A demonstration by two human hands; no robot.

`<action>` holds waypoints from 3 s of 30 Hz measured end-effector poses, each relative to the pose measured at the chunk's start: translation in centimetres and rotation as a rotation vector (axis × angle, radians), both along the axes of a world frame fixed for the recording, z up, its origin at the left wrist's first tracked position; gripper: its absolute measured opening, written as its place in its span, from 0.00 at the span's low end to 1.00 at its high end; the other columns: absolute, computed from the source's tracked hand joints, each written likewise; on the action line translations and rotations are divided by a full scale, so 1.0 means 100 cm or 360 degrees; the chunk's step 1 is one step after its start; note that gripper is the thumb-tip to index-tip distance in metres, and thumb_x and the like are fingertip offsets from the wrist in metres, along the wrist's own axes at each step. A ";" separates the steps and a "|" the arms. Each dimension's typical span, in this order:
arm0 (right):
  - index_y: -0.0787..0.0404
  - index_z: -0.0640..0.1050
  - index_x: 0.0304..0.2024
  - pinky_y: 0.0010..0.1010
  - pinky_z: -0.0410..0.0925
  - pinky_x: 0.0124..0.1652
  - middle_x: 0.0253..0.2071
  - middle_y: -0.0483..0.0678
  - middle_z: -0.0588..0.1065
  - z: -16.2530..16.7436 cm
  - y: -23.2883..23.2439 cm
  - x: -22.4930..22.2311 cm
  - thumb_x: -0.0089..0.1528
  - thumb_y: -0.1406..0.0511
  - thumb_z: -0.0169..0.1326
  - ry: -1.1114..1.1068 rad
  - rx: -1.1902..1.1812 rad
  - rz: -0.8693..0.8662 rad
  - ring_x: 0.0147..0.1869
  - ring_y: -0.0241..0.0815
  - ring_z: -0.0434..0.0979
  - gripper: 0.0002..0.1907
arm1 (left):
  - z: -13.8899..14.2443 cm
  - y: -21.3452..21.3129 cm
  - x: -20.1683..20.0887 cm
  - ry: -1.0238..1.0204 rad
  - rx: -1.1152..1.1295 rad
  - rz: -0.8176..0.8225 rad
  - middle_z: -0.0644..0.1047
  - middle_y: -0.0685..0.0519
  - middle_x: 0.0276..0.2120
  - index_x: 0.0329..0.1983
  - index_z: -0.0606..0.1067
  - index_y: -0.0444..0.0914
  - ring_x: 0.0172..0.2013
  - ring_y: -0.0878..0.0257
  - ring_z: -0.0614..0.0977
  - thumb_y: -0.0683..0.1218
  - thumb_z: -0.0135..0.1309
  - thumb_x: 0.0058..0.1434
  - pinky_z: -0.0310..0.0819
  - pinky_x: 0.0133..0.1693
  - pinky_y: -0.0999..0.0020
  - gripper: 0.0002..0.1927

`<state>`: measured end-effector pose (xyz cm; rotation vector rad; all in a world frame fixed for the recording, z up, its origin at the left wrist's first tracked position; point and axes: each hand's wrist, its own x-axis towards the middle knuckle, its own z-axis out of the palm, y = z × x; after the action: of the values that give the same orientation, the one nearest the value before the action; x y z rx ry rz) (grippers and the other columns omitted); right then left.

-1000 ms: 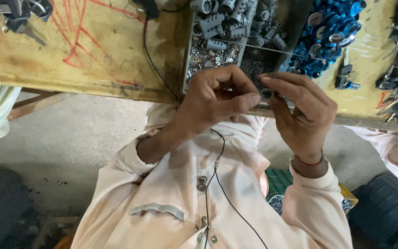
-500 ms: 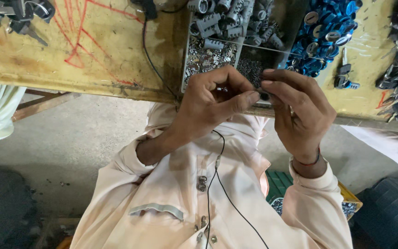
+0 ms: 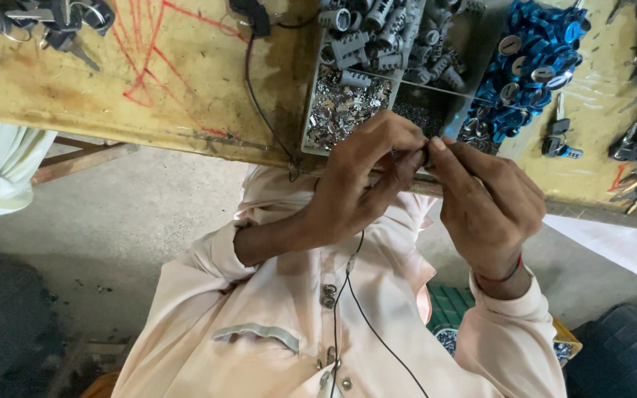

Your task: The person picks small metal and blue plastic components from a compartmented tray on the workbench and fits them together by hand, pressing pieces into place one at a time and returning finished assemblies to the tray.

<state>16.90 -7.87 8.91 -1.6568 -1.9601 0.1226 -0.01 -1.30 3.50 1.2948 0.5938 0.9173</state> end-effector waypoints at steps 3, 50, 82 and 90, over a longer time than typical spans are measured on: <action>0.68 0.82 0.47 0.35 0.73 0.43 0.44 0.55 0.79 0.004 -0.004 0.000 0.59 0.81 0.66 0.0086 -0.0019 0.0016 0.45 0.49 0.81 0.15 | 0.000 0.000 -0.004 -0.0196 -0.0475 -0.0239 0.73 0.57 0.35 0.47 0.71 0.33 0.35 0.74 0.76 0.43 0.53 0.78 0.77 0.37 0.77 0.07; 0.70 0.82 0.51 0.35 0.73 0.40 0.44 0.55 0.77 -0.003 -0.018 -0.009 0.58 0.77 0.70 -0.0040 0.0062 -0.0160 0.42 0.48 0.80 0.18 | 0.010 -0.014 0.002 -0.0002 -0.0015 -0.0069 0.81 0.45 0.51 0.57 0.74 0.33 0.51 0.61 0.85 0.39 0.61 0.71 0.85 0.53 0.68 0.14; 0.63 0.82 0.48 0.35 0.64 0.36 0.39 0.51 0.70 -0.018 0.009 0.045 0.71 0.75 0.67 -0.0287 -0.0139 -0.0501 0.36 0.44 0.72 0.07 | -0.033 0.020 -0.010 -0.0026 0.0500 -0.0201 0.84 0.50 0.45 0.45 0.79 0.39 0.46 0.59 0.88 0.39 0.64 0.66 0.85 0.45 0.67 0.07; 0.65 0.70 0.54 0.24 0.75 0.41 0.50 0.54 0.73 -0.003 -0.009 0.043 0.75 0.75 0.45 0.0962 -0.0166 -0.0418 0.40 0.35 0.77 0.07 | -0.036 0.016 -0.007 0.0072 0.0653 -0.0220 0.82 0.52 0.48 0.49 0.77 0.40 0.47 0.60 0.86 0.37 0.65 0.66 0.83 0.46 0.69 0.11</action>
<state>21.19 -8.79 8.60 -1.6745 -1.2954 0.5614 -0.67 0.34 -0.07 1.7054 0.3535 0.9254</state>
